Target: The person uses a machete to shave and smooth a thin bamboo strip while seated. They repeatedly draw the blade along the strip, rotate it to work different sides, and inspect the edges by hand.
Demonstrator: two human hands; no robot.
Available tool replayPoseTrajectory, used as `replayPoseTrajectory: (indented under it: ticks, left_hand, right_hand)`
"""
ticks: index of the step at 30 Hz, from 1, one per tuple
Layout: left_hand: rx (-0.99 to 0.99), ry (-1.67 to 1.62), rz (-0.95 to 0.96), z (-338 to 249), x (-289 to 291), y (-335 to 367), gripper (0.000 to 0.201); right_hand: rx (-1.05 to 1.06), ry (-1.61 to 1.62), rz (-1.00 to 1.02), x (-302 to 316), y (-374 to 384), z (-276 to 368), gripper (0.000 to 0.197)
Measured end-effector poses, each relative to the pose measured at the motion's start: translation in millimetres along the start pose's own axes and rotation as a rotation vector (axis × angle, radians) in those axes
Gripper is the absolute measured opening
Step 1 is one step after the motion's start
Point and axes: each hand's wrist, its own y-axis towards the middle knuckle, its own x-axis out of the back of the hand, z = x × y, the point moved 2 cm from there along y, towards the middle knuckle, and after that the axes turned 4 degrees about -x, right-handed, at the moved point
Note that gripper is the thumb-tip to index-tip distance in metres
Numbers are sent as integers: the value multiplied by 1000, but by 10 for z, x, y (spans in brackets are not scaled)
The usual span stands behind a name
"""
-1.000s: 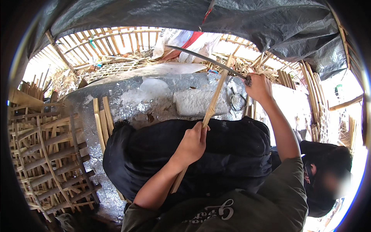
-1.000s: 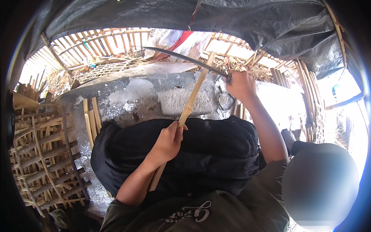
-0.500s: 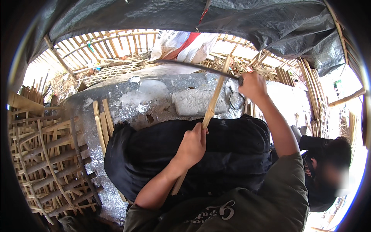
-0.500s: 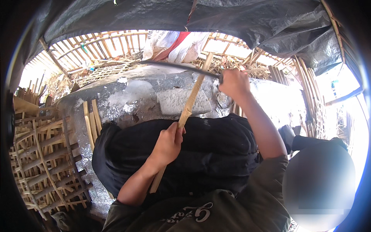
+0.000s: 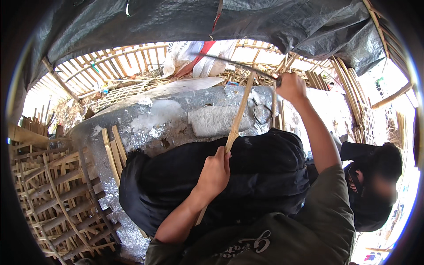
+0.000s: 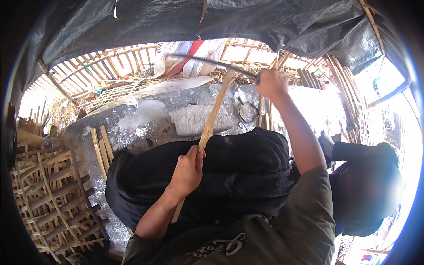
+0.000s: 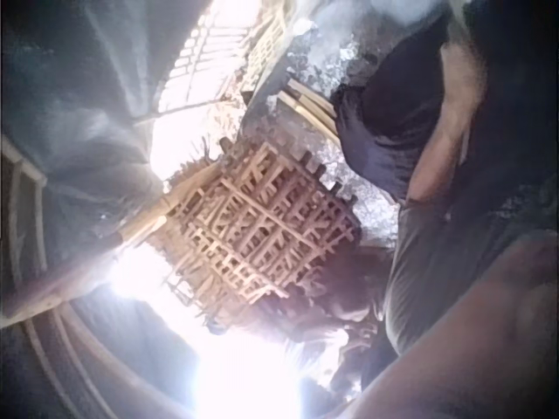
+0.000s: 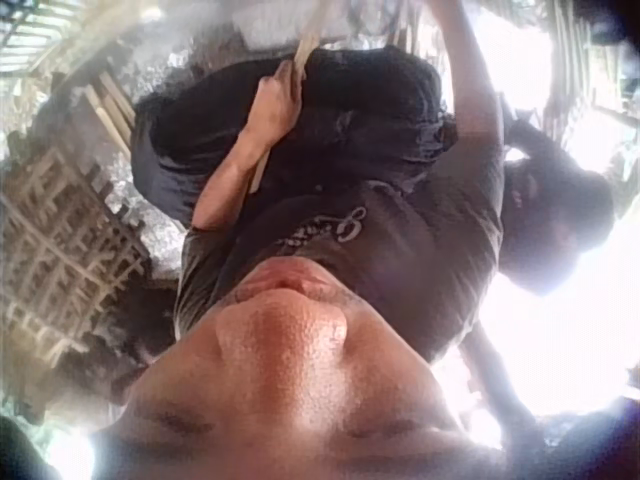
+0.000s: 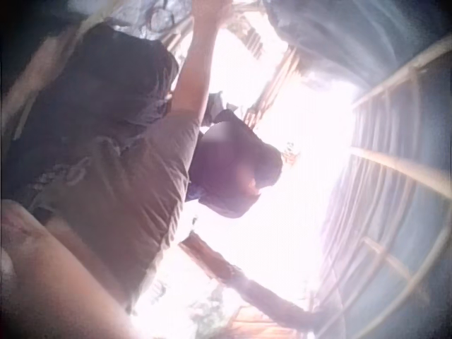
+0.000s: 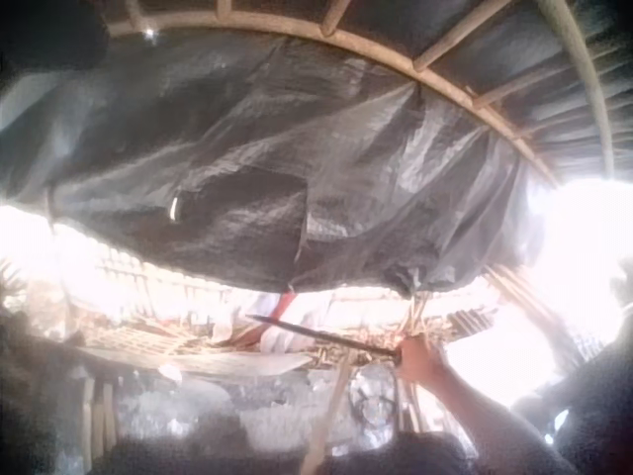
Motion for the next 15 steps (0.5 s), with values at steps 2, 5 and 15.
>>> replayPoseTrajectory:
  ticks: [2, 5, 15]
  left_hand:
    - [-31, 46, -17, 39, -60, -8, 10]
    - [-1, 59, -47, 35, 17, 19, 9]
    - [-13, 43, -74, -56, 153, 91, 10]
  right_hand:
    - [-32, -26, -23, 127, 45, -96, 21]
    - [72, 46, 84, 187, -196, 211, 21]
    - [-171, -145, 9, -155, 419, -667, 26]
